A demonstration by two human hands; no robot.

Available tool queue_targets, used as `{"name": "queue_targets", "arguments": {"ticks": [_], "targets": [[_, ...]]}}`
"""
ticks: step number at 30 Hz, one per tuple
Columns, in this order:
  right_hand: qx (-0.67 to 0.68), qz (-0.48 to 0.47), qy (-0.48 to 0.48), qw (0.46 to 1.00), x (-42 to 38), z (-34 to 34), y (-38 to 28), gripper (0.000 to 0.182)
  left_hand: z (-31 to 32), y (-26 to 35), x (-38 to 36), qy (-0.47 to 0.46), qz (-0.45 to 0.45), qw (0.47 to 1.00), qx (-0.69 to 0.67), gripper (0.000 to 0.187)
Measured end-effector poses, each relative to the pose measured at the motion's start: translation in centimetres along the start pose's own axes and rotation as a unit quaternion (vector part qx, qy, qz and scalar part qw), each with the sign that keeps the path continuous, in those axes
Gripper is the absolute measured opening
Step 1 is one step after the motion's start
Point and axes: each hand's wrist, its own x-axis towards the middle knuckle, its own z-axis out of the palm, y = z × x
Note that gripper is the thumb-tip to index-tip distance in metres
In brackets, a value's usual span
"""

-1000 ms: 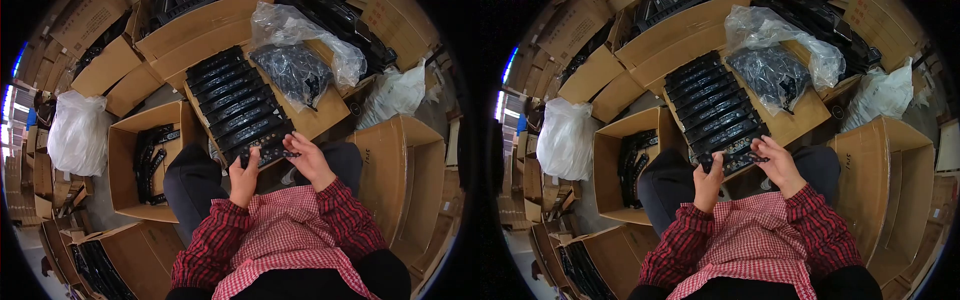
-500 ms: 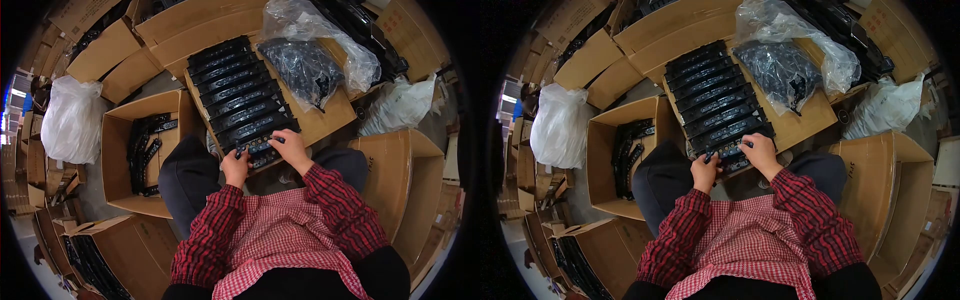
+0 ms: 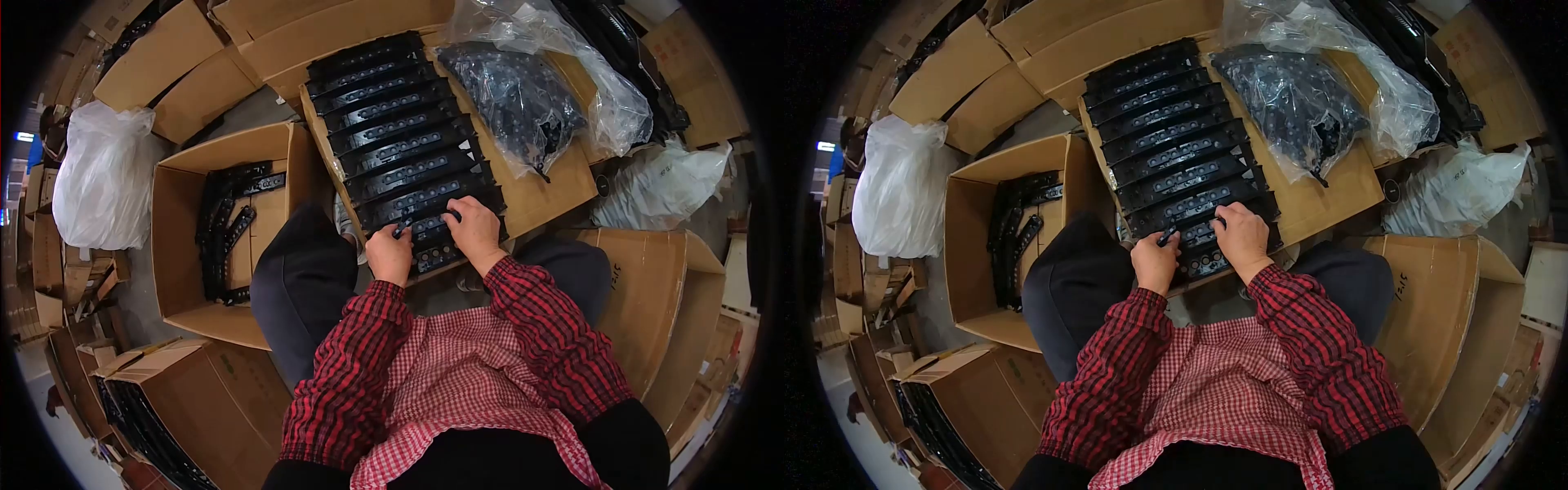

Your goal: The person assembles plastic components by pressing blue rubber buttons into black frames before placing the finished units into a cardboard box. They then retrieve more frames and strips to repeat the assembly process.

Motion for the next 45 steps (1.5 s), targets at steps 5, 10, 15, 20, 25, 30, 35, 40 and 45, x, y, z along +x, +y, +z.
{"name": "queue_targets", "arguments": {"ticks": [5, 10, 15, 20, 25, 30, 35, 40, 45], "targets": [[-0.049, -0.045, 0.036, 0.997, -0.3, -0.8, 0.5, 0.018, -0.8, -1.0, 0.4, 0.013, 0.008, 0.998, -0.063, 0.029], [-0.011, -0.212, -0.015, 0.977, -1.9, -1.0, 1.1, 0.029, -2.3, 1.5, -0.9, 0.009, 0.007, 0.993, -0.116, 0.026], [-0.063, -0.203, -0.035, 0.976, -2.4, -0.9, 1.5, 0.034, -1.3, 0.9, -1.1, -0.034, 0.047, 0.998, -0.04, 0.026], [-0.047, -0.215, -0.035, 0.975, -2.5, -1.0, 1.3, 0.035, -1.7, 1.6, -0.9, -0.032, 0.028, 0.998, -0.054, 0.029], [-0.055, -0.198, -0.036, 0.978, -1.7, -1.7, 0.4, 0.039, -1.5, 0.9, -0.1, -0.029, -0.027, 0.98, -0.196, 0.026], [-0.102, -0.17, -0.01, 0.98, 1.5, -1.4, 1.2, 0.057, -1.4, 0.5, 0.4, -0.058, -0.054, 0.937, -0.339, 0.024], [-0.164, -0.164, -0.068, 0.97, 2.4, -0.9, 1.4, 0.054, -1.5, 0.7, 0.1, -0.074, -0.07, 0.928, -0.359, 0.024], [-0.114, -0.189, 0.027, 0.975, 1.7, -3.0, -0.3, 0.044, -2.7, 2.8, -1.0, -0.23, -0.089, 0.86, -0.447, 0.032], [0.504, 0.102, -0.195, 0.835, -2.4, -7.5, -4.7, 0.023, -3.6, 4.2, -3.5, -0.351, -0.061, 0.775, -0.523, 0.029]]}}
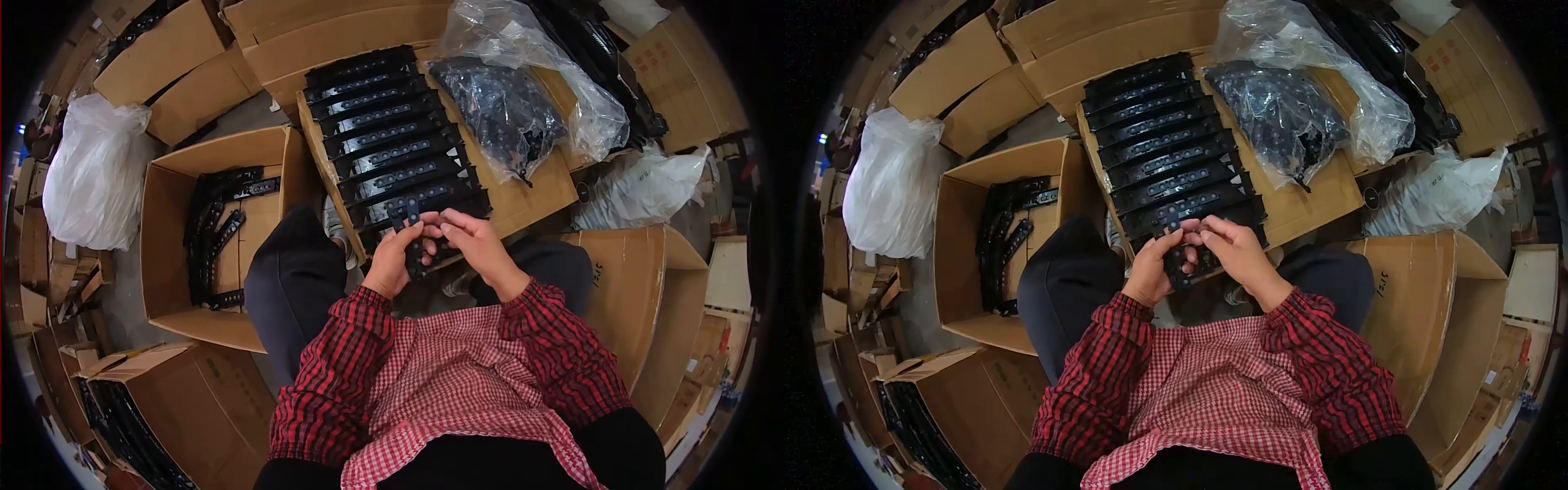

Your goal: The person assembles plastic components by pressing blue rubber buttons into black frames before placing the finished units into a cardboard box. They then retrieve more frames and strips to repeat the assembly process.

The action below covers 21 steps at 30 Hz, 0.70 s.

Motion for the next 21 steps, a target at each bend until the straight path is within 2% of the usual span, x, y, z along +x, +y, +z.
{"name": "queue_targets", "arguments": {"ticks": [1, 2, 4, 5, 6, 7, 8, 9, 11, 12, 13, 14, 15, 17, 21], "targets": [[0.115, 0.056, -0.003, 0.992, -1.1, 0.1, 0.0, 0.027, 0.4, 0.0, -0.9, -0.069, -0.017, 0.997, -0.003, 0.028], [0.118, 0.052, -0.002, 0.992, -1.7, 0.2, -0.5, 0.027, 0.7, 0.2, -1.7, -0.13, -0.033, 0.991, -0.009, 0.028], [0.212, 0.076, 0.001, 0.974, -2.9, 0.6, -1.9, 0.03, 2.0, 0.6, -3.2, -0.108, -0.039, 0.993, 0.014, 0.028], [0.213, 0.074, 0.001, 0.974, -3.3, 0.7, -2.1, 0.03, 2.1, 0.5, -3.6, -0.125, -0.033, 0.987, 0.093, 0.027], [0.148, 0.049, -0.03, 0.987, -3.8, 0.8, -2.2, 0.029, 2.3, 0.3, -4.1, -0.142, -0.026, 0.975, 0.171, 0.027], [0.082, 0.023, -0.061, 0.995, -4.2, 0.9, -2.5, 0.027, 2.4, 0.0, -4.6, -0.144, -0.025, 0.974, 0.171, 0.027], [0.035, 0.014, -0.049, 0.998, -4.6, 1.1, -3.3, 0.021, 2.5, -0.2, -5.0, -0.159, -0.012, 0.968, 0.194, 0.027], [0.033, 0.01, -0.049, 0.998, -5.0, 1.1, -3.5, 0.021, 2.6, -0.3, -5.5, -0.172, 0.002, 0.961, 0.216, 0.027], [0.027, -0.063, -0.041, 0.997, -5.9, 0.8, -3.8, 0.011, 2.7, -0.2, -6.6, -0.185, 0.019, 0.953, 0.238, 0.027], [0.025, -0.064, -0.044, 0.997, -6.3, 0.5, -3.9, 0.011, 3.1, 0.3, -7.6, -0.185, -0.002, 0.958, 0.218, 0.027], [-0.085, -0.188, -0.068, 0.976, -6.9, 0.0, -4.2, 0.016, 3.3, 0.7, -8.5, -0.185, -0.025, 0.962, 0.198, 0.029], [-0.193, -0.306, -0.09, 0.928, -7.5, -0.3, -4.5, 0.024, 3.2, 0.9, -9.3, -0.185, -0.025, 0.962, 0.197, 0.029], [-0.176, -0.285, -0.096, 0.937, -8.5, -0.3, -5.1, 0.033, 3.1, 1.2, -10.0, -0.186, -0.052, 0.971, 0.139, 0.031], [-0.194, -0.305, -0.109, 0.926, -9.6, -0.6, -5.6, 0.034, 2.9, 1.8, -11.3, -0.203, -0.074, 0.975, 0.059, 0.036], [-0.228, -0.359, -0.112, 0.898, -10.7, -0.2, -5.5, 0.036, 2.1, 1.4, -12.3, -0.163, -0.032, 0.982, 0.091, 0.034]]}}
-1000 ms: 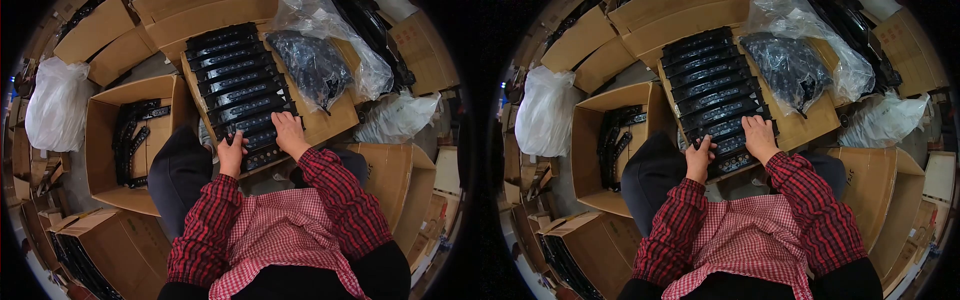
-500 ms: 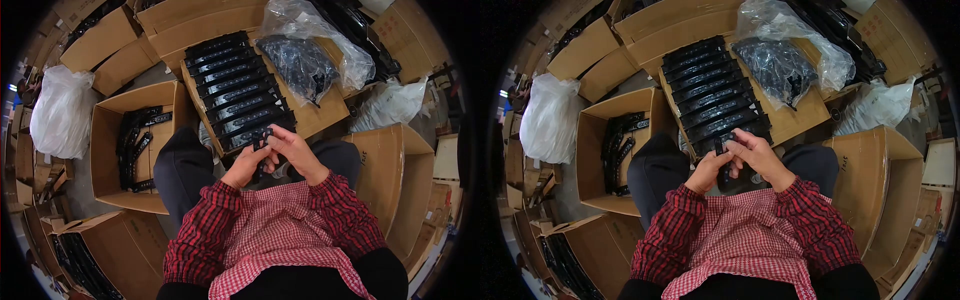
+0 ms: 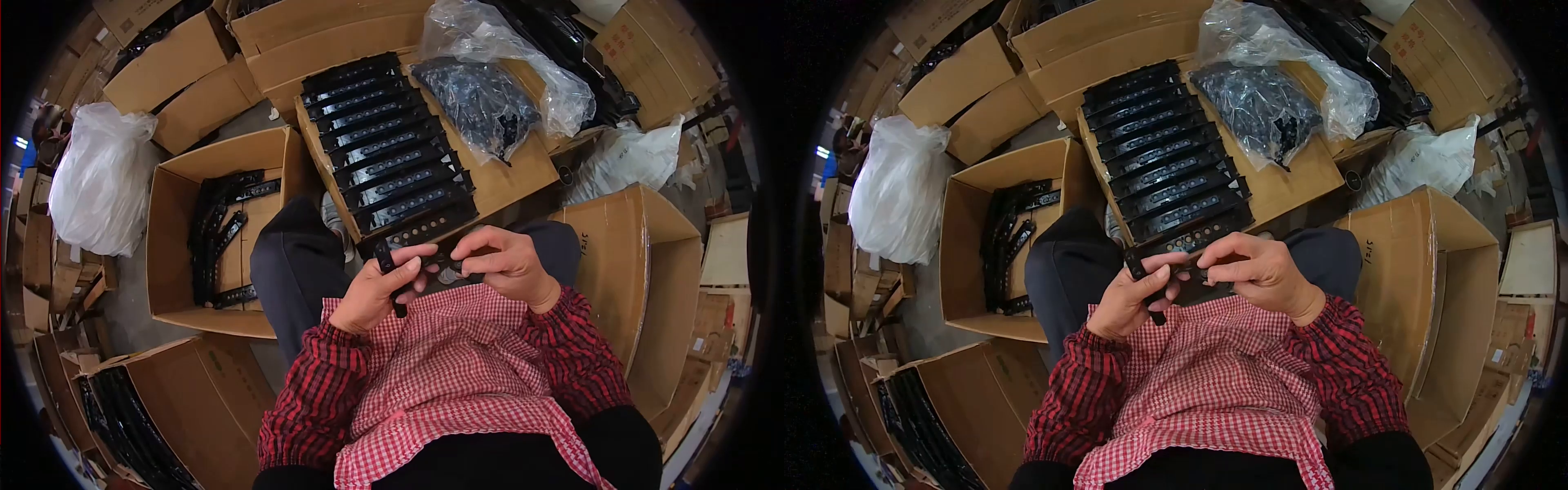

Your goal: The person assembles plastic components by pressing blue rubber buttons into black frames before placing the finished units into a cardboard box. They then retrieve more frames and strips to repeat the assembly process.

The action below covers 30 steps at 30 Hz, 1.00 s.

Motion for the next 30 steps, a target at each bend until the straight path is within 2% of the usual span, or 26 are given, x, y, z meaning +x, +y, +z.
{"name": "queue_targets", "arguments": {"ticks": [2, 5, 8, 11, 15, 17, 18, 20, 21, 22, 23, 24, 26, 28, 30], "targets": [[-0.018, -0.016, -0.002, 1.0, 0.0, 0.1, -0.2, 0.037, -0.3, -0.3, -0.1, 0.041, 0.019, 0.999, -0.002, 0.036], [-0.029, 0.008, 0.001, 1.0, 0.0, 0.3, -0.2, 0.036, -0.1, -0.2, -0.3, 0.081, 0.044, 0.996, 0.014, 0.041], [-0.055, -0.047, 0.019, 0.997, -0.4, 0.5, 0.4, 0.042, 0.9, 0.2, -0.6, 0.112, 0.074, 0.989, 0.067, 0.042], [-0.049, -0.019, 0.042, 0.998, -0.5, 0.6, 0.3, 0.05, 1.4, 0.1, -0.7, 0.108, 0.117, 0.985, 0.073, 0.042], [-0.042, -0.035, 0.043, 0.998, -0.8, 0.5, 0.5, 0.055, 1.5, 0.2, -0.7, 0.114, 0.103, 0.98, 0.13, 0.035], [-0.037, -0.036, 0.046, 0.998, -0.9, 0.5, 0.5, 0.055, 0.9, -0.6, -0.1, 0.193, 0.121, 0.942, 0.246, 0.027], [-0.053, -0.043, 0.053, 0.996, -0.8, 0.5, 0.5, 0.056, 0.1, -1.1, 0.2, 0.192, 0.121, 0.942, 0.246, 0.027], [-0.068, -0.052, 0.06, 0.994, -0.4, 0.5, 0.5, 0.056, -1.3, -1.9, 0.6, 0.321, 0.203, 0.887, 0.261, 0.022], [-0.135, -0.095, 0.058, 0.985, -0.1, 0.4, 0.7, 0.056, -0.5, -1.3, 0.2, 0.316, 0.212, 0.876, 0.297, 0.021], [-0.2, -0.135, 0.056, 0.969, 0.0, 0.4, 0.7, 0.056, 0.8, -0.9, -0.3, 0.274, 0.241, 0.872, 0.327, 0.02], [-0.198, -0.133, 0.056, 0.97, -0.2, 0.6, 0.7, 0.056, 2.2, -0.6, -0.7, 0.232, 0.269, 0.865, 0.354, 0.021], [-0.215, -0.116, 0.058, 0.968, -0.3, 0.9, 0.7, 0.055, 3.4, -0.4, -0.8, 0.188, 0.326, 0.821, 0.43, 0.028], [-0.232, -0.101, 0.06, 0.966, -0.3, 1.4, 0.9, 0.055, 5.4, -0.8, -0.6, 0.141, 0.365, 0.775, 0.497, 0.035], [-0.222, -0.108, 0.078, 0.966, -0.4, 1.8, 1.0, 0.054, 5.4, -1.7, -0.3, 0.133, 0.348, 0.769, 0.52, 0.041], [-0.228, -0.106, 0.079, 0.965, -0.4, 1.7, 1.1, 0.053, 5.4, -2.0, 0.0, 0.156, 0.33, 0.747, 0.555, 0.034]]}}
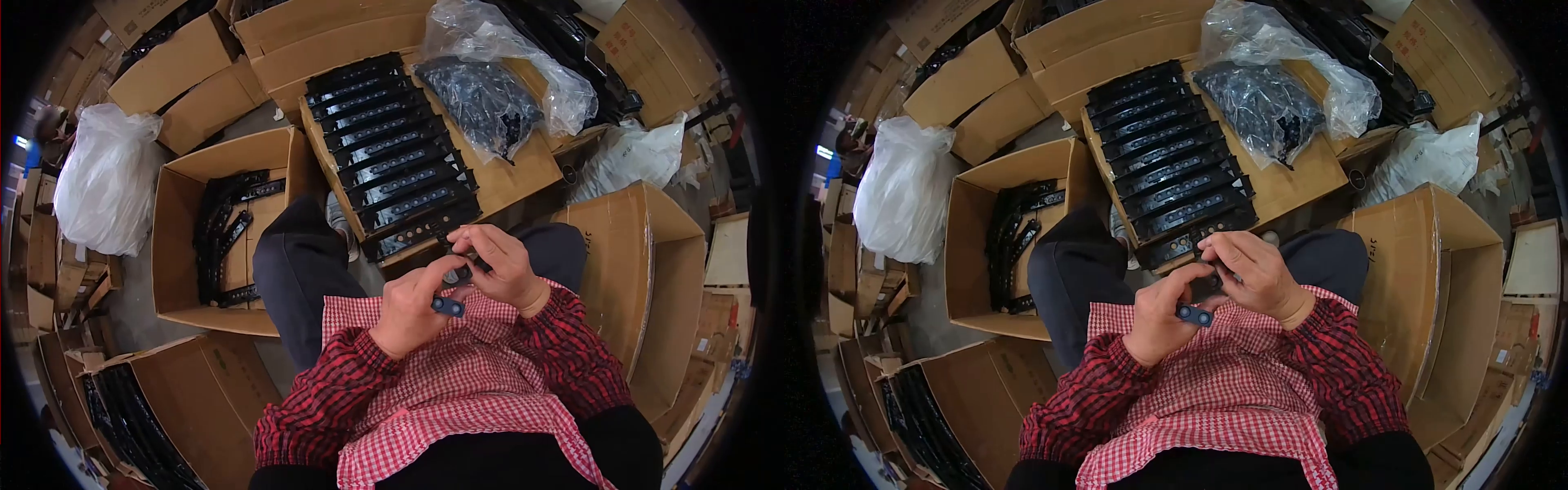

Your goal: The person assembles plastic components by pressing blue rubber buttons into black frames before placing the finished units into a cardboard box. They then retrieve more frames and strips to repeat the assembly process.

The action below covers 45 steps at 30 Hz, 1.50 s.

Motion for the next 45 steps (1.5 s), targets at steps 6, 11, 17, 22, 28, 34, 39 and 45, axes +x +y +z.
{"name": "queue_targets", "arguments": {"ticks": [6, 11, 17, 22, 28, 34, 39, 45], "targets": [[0.003, 0.0, -0.034, 0.999, -0.3, -0.1, 0.6, 0.047, 0.2, -1.7, 0.0, -0.023, 0.097, 0.992, 0.083, 0.033], [-0.001, 0.017, -0.08, 0.997, -0.4, -0.4, 1.3, 0.034, -0.5, -2.4, 0.3, -0.081, 0.099, 0.983, 0.129, 0.036], [0.262, 0.172, -0.122, 0.942, -4.4, 3.0, 5.4, 0.03, 1.5, -4.3, 0.5, -0.001, 0.012, 0.999, 0.035, 0.027], [0.557, 0.52, -0.063, 0.644, -5.7, 3.5, 5.2, 0.041, 1.8, -6.8, 1.0, 0.082, -0.234, 0.967, -0.065, 0.017], [0.431, 0.601, 0.061, 0.67, -6.3, 4.6, 9.3, 0.031, 2.6, -11.5, 1.0, 0.086, -0.414, 0.886, -0.189, 0.019], [0.125, 0.336, 0.012, 0.934, -4.8, 4.3, 11.1, 0.021, 3.6, -12.4, 0.5, 0.117, -0.39, 0.888, -0.216, 0.011], [0.154, 0.291, 0.07, 0.942, -4.0, 3.0, 10.4, 0.022, 1.5, -11.2, 0.4, 0.081, -0.169, 0.972, -0.144, 0.016], [0.16, 0.279, 0.061, 0.945, -4.0, 2.7, 11.1, 0.023, 2.0, -12.1, 0.5, 0.067, -0.128, 0.988, -0.055, 0.014]]}}
